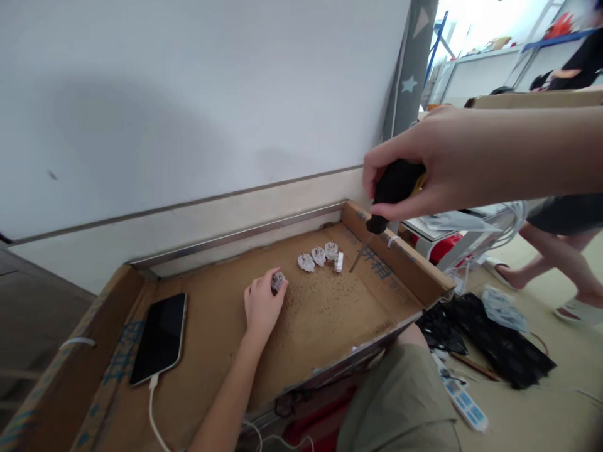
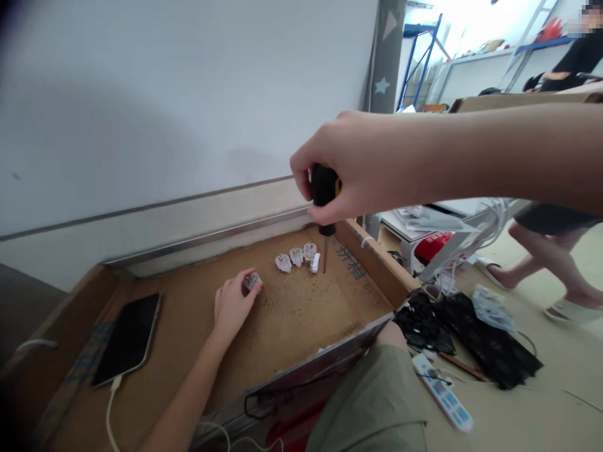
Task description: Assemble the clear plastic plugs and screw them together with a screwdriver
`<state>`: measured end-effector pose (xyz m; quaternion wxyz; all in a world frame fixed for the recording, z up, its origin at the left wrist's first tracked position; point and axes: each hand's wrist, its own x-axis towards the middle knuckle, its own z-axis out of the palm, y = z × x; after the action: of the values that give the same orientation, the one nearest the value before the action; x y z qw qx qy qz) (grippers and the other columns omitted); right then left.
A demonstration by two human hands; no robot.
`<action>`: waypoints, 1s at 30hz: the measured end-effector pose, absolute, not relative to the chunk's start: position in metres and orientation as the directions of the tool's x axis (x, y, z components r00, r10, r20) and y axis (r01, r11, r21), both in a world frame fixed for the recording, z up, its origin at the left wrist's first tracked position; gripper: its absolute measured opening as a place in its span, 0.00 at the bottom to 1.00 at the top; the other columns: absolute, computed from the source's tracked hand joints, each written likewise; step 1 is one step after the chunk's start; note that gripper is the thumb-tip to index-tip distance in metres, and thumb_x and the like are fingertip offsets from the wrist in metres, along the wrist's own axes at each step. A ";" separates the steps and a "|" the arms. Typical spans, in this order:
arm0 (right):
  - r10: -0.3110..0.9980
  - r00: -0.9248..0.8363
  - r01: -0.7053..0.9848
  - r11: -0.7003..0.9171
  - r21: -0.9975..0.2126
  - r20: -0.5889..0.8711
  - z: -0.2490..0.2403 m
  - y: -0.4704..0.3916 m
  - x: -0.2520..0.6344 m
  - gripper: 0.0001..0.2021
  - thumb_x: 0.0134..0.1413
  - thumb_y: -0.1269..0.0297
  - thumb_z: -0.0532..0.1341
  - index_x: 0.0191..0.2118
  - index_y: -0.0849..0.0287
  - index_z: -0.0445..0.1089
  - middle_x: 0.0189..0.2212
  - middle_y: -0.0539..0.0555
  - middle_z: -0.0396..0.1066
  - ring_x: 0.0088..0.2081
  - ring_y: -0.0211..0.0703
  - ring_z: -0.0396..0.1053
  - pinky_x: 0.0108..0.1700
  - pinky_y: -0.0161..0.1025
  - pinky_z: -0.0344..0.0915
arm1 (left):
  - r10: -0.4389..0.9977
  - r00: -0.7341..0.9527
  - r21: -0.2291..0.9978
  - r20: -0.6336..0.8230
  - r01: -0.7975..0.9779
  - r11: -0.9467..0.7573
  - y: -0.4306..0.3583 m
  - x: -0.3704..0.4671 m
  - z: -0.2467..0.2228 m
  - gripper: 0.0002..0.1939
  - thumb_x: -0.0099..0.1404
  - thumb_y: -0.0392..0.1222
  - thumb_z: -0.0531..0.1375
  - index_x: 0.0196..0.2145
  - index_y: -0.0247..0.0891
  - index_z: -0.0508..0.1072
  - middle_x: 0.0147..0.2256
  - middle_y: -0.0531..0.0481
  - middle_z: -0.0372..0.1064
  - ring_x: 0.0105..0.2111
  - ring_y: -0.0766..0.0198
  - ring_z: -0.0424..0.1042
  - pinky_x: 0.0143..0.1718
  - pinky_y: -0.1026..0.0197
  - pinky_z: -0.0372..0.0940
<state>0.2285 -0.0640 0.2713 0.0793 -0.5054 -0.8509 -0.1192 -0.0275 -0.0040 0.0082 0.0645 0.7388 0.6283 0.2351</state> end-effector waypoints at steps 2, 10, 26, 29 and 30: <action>0.890 -0.426 0.904 0.425 0.038 0.162 0.271 -0.072 0.226 0.02 0.42 0.62 0.63 0.27 0.50 0.71 0.20 0.41 0.67 0.20 0.25 0.57 0.26 0.29 0.56 | 0.962 0.111 0.347 0.248 0.918 -0.195 0.010 -0.034 0.011 0.16 0.63 0.47 0.54 0.48 0.43 0.67 0.40 0.45 0.72 0.43 0.52 0.69 0.44 0.52 0.60; 0.888 -0.453 0.878 0.459 -0.138 0.071 0.255 -0.064 0.233 0.13 0.37 0.49 0.65 0.28 0.52 0.71 0.18 0.45 0.65 0.18 0.28 0.55 0.22 0.32 0.51 | 0.908 0.152 0.284 0.391 0.918 -0.277 0.046 -0.044 0.021 0.20 0.63 0.45 0.55 0.52 0.39 0.64 0.55 0.42 0.62 0.52 0.51 0.63 0.51 0.51 0.57; 0.823 0.191 0.049 0.536 -0.843 0.534 0.155 -0.069 0.167 0.19 0.47 0.51 0.60 0.23 0.60 0.53 0.15 0.44 0.54 0.17 0.26 0.53 0.19 0.29 0.51 | 0.844 0.496 0.487 0.204 0.696 -0.527 -0.033 -0.002 0.006 0.24 0.61 0.47 0.58 0.54 0.41 0.62 0.46 0.47 0.68 0.44 0.57 0.66 0.47 0.55 0.60; 0.745 0.394 -0.070 0.609 -0.790 0.539 0.162 -0.082 0.166 0.19 0.46 0.52 0.60 0.23 0.59 0.51 0.14 0.44 0.52 0.15 0.26 0.51 0.16 0.29 0.47 | 0.876 0.449 0.518 0.177 0.714 -0.471 -0.047 -0.002 0.006 0.23 0.60 0.47 0.59 0.52 0.40 0.64 0.46 0.46 0.69 0.45 0.56 0.66 0.47 0.54 0.60; 0.734 0.438 -0.134 0.624 -0.770 0.518 0.167 -0.084 0.167 0.19 0.47 0.51 0.60 0.24 0.59 0.51 0.13 0.43 0.51 0.14 0.27 0.50 0.15 0.30 0.46 | 0.881 0.441 0.525 0.171 0.716 -0.460 -0.047 -0.001 0.007 0.22 0.60 0.46 0.59 0.51 0.39 0.65 0.46 0.47 0.69 0.45 0.56 0.66 0.48 0.54 0.60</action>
<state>0.1670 -0.0836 0.1666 0.7800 -0.3328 -0.4510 0.2782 -0.0009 -0.0473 0.0070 0.1916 0.8268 0.4831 0.2153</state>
